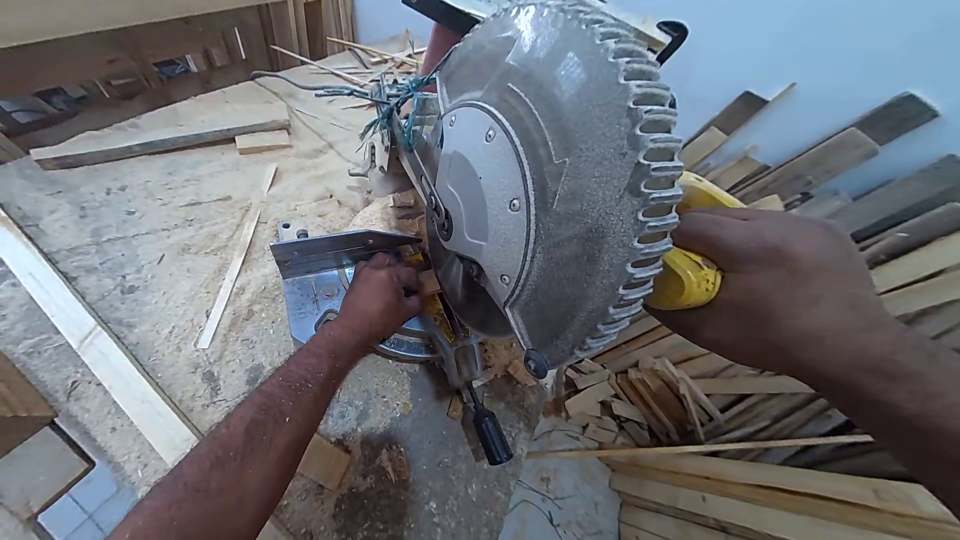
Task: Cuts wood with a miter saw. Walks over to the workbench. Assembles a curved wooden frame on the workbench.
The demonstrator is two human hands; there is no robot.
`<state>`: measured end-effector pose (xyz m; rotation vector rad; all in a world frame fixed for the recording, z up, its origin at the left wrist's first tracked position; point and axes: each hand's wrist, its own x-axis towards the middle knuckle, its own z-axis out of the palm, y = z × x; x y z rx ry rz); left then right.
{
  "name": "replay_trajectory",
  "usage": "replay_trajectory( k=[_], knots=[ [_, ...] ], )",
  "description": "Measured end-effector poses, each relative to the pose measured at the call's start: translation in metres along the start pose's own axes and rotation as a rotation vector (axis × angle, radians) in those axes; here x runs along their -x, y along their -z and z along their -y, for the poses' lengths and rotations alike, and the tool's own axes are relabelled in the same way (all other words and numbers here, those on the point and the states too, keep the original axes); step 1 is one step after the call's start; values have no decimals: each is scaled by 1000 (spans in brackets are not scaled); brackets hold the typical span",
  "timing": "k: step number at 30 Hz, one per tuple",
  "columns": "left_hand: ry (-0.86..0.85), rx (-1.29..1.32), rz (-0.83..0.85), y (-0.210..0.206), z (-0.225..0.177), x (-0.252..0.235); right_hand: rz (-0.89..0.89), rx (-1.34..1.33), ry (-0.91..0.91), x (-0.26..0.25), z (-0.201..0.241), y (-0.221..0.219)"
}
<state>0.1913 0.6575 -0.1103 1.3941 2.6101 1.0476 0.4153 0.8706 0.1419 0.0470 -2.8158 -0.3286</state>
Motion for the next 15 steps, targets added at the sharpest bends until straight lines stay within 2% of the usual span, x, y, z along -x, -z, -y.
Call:
replay_trajectory(
  k=[15],
  knots=[
    [13,33,27,4,-1,-1,-30,-7,7,6,2,-9]
  ],
)
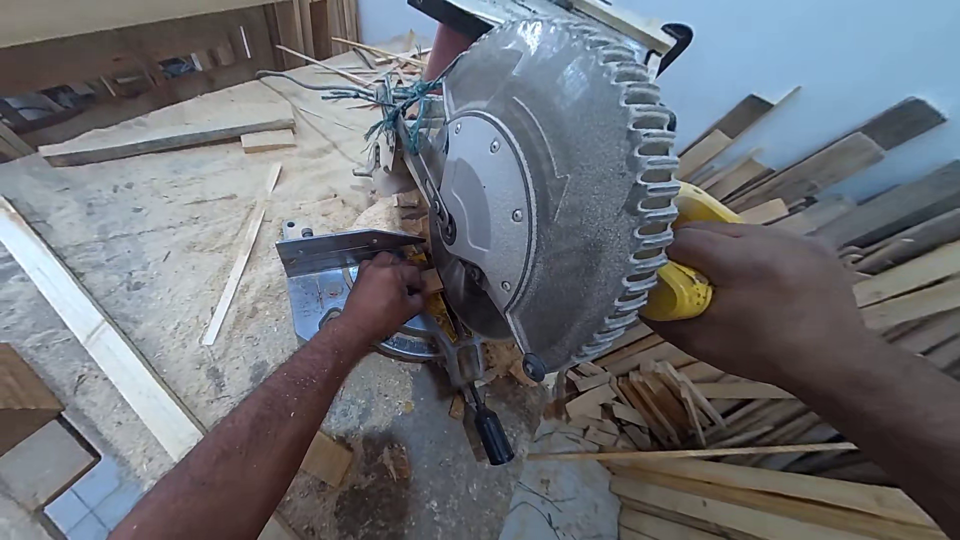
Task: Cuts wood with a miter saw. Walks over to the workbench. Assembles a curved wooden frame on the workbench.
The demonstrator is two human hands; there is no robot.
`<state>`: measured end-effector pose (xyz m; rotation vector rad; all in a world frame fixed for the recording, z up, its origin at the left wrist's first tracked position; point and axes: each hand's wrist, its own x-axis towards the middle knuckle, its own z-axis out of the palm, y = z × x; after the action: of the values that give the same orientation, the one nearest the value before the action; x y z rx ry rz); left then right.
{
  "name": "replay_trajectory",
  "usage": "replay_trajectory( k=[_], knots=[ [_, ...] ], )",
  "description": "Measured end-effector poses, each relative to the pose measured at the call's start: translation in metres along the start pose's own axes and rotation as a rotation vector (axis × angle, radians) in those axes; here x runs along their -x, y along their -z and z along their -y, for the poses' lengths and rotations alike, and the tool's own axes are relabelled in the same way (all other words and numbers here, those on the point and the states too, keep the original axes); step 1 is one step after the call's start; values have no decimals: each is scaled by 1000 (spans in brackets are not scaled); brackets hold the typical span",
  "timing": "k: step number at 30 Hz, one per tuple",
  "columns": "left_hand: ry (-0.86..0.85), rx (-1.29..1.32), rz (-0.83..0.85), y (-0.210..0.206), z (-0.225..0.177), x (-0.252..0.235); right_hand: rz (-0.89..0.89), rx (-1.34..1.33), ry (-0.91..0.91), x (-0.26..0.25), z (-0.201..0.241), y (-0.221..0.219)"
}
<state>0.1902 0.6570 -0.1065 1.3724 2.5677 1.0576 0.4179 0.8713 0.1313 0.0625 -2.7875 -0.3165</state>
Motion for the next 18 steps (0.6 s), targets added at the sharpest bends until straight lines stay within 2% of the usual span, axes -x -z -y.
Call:
replay_trajectory(
  k=[13,16,18],
  knots=[
    [27,-16,20,3,3,-3,53,-49,55,22,1,-41],
    [148,164,60,17,-5,7,187,-43,36,15,0,-27],
    [270,482,24,35,-15,35,283,-58,-31,2,2,-4]
  ],
)
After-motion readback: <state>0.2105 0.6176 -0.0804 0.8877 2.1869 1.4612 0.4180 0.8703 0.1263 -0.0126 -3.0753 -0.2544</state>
